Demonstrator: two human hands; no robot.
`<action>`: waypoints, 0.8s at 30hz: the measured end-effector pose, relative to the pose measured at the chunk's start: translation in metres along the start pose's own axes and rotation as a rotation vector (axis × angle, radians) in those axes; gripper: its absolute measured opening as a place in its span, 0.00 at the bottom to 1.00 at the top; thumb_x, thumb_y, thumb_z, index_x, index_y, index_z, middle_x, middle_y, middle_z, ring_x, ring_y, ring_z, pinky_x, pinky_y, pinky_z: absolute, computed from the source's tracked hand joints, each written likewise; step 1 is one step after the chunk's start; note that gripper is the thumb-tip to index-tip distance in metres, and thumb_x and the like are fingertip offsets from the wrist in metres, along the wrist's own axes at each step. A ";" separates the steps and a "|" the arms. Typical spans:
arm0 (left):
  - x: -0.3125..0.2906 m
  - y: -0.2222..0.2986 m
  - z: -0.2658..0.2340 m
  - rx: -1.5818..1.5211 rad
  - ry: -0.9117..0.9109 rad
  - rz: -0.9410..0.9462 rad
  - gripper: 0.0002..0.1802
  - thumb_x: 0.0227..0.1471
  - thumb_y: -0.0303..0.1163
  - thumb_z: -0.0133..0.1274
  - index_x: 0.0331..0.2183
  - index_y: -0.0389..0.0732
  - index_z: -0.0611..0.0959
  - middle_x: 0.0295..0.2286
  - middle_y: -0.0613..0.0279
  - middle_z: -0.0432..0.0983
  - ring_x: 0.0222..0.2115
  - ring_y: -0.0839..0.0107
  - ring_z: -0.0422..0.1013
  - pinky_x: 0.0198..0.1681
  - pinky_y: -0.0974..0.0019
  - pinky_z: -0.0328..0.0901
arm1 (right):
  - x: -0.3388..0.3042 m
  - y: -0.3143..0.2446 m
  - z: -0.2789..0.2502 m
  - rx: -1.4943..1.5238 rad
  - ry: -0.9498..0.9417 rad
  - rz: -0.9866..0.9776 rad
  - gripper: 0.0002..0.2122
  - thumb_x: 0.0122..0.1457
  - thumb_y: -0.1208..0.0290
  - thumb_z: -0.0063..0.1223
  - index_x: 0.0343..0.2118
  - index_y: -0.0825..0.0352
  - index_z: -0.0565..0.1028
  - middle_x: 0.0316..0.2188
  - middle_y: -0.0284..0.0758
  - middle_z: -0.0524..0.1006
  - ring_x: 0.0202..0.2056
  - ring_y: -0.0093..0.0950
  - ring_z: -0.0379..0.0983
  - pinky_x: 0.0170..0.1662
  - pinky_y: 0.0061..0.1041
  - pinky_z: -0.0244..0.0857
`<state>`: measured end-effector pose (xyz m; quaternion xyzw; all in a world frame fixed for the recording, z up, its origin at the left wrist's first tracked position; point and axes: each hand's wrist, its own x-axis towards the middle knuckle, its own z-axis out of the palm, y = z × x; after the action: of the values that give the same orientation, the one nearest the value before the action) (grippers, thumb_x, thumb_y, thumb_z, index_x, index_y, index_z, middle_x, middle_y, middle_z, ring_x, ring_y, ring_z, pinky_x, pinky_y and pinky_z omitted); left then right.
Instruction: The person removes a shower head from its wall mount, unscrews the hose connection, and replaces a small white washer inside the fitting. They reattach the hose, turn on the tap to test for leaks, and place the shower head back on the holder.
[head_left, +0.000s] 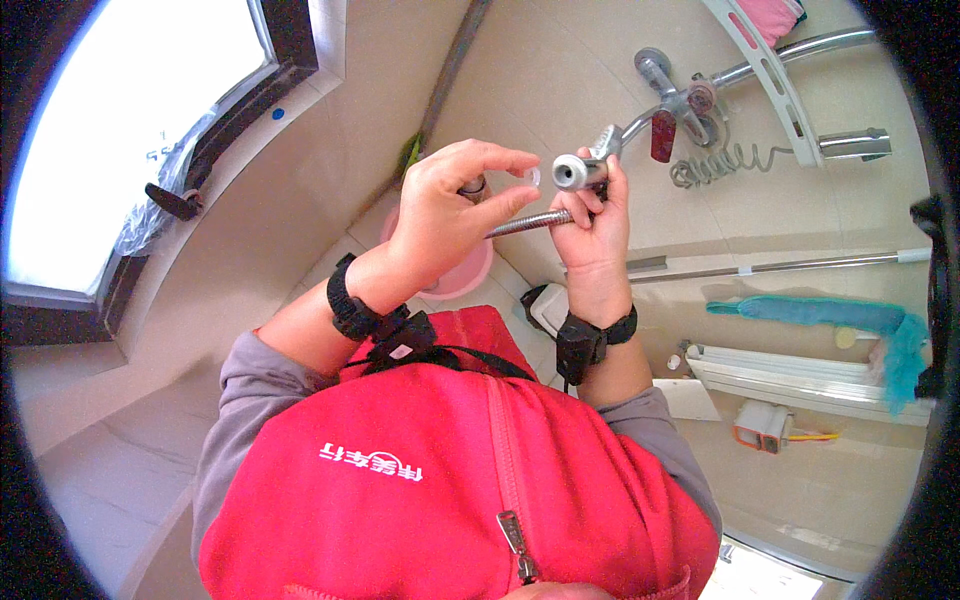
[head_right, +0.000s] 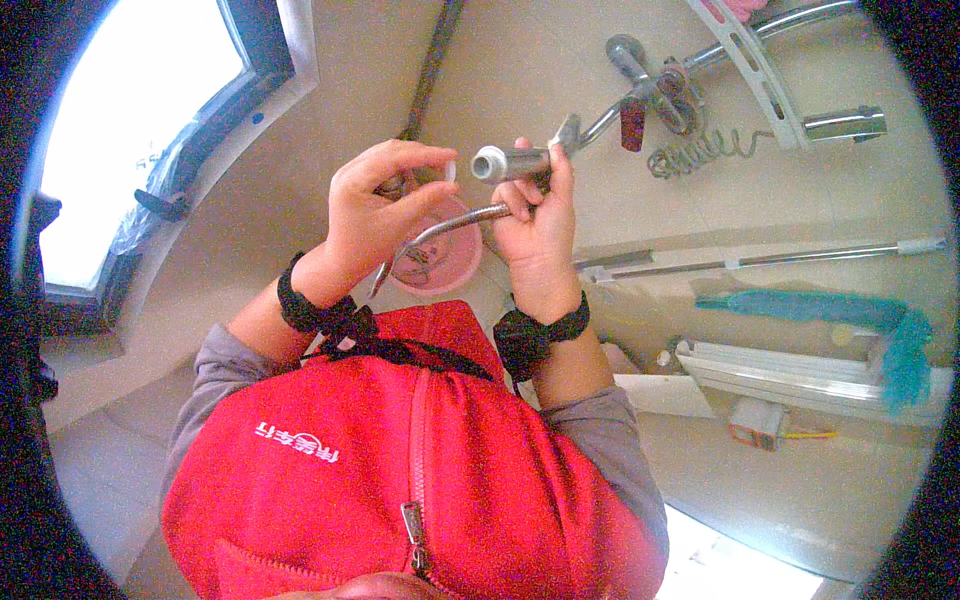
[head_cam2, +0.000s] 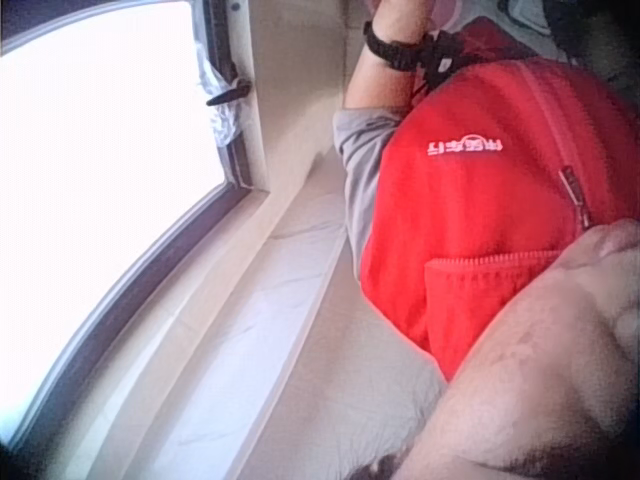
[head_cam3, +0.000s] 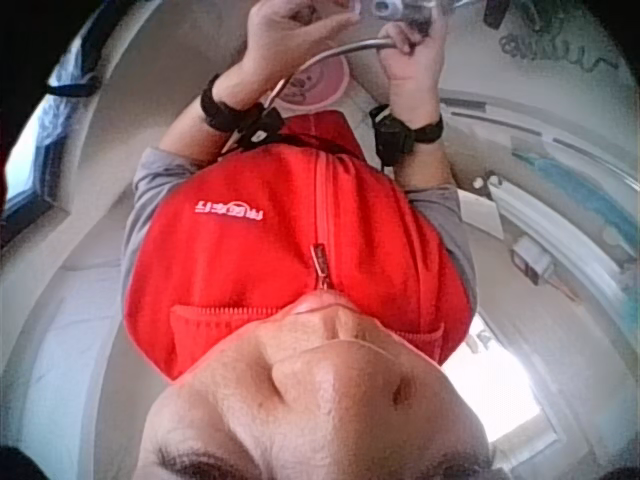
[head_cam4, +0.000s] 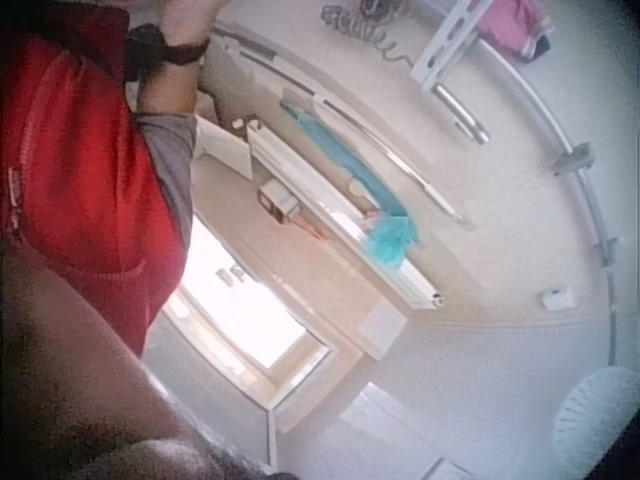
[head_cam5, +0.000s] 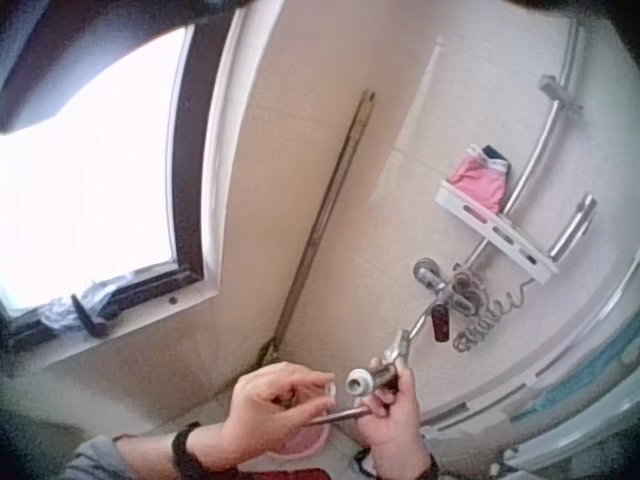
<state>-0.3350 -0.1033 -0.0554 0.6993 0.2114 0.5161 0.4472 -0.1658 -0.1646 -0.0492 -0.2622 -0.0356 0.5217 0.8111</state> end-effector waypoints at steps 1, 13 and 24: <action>0.000 0.000 0.000 -0.011 0.015 0.013 0.15 0.38 0.26 0.64 0.33 0.41 0.83 0.27 0.65 0.77 0.25 0.78 0.69 0.28 0.74 0.63 | 0.002 -0.001 -0.002 0.033 -0.001 0.076 0.12 0.57 0.64 0.53 0.33 0.69 0.72 0.27 0.31 0.75 0.12 0.12 0.52 0.12 0.11 0.43; -0.003 -0.009 -0.003 -0.076 0.051 0.126 0.15 0.36 0.25 0.64 0.33 0.41 0.82 0.25 0.66 0.75 0.18 0.81 0.62 0.20 0.76 0.57 | 0.005 0.002 -0.007 0.120 -0.033 0.207 0.07 0.56 0.65 0.53 0.30 0.63 0.71 0.32 0.37 0.77 0.12 0.10 0.53 0.11 0.10 0.43; -0.005 -0.002 -0.016 -0.245 -0.119 0.008 0.16 0.38 0.27 0.65 0.34 0.38 0.79 0.32 0.66 0.76 0.32 0.79 0.71 0.37 0.74 0.66 | -0.014 -0.003 0.007 -0.428 -0.080 -0.219 0.09 0.59 0.60 0.48 0.34 0.61 0.71 0.27 0.29 0.75 0.16 0.12 0.57 0.17 0.11 0.50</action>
<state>-0.3516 -0.0997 -0.0585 0.6697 0.1168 0.4974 0.5389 -0.1722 -0.1748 -0.0384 -0.4020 -0.2056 0.4213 0.7865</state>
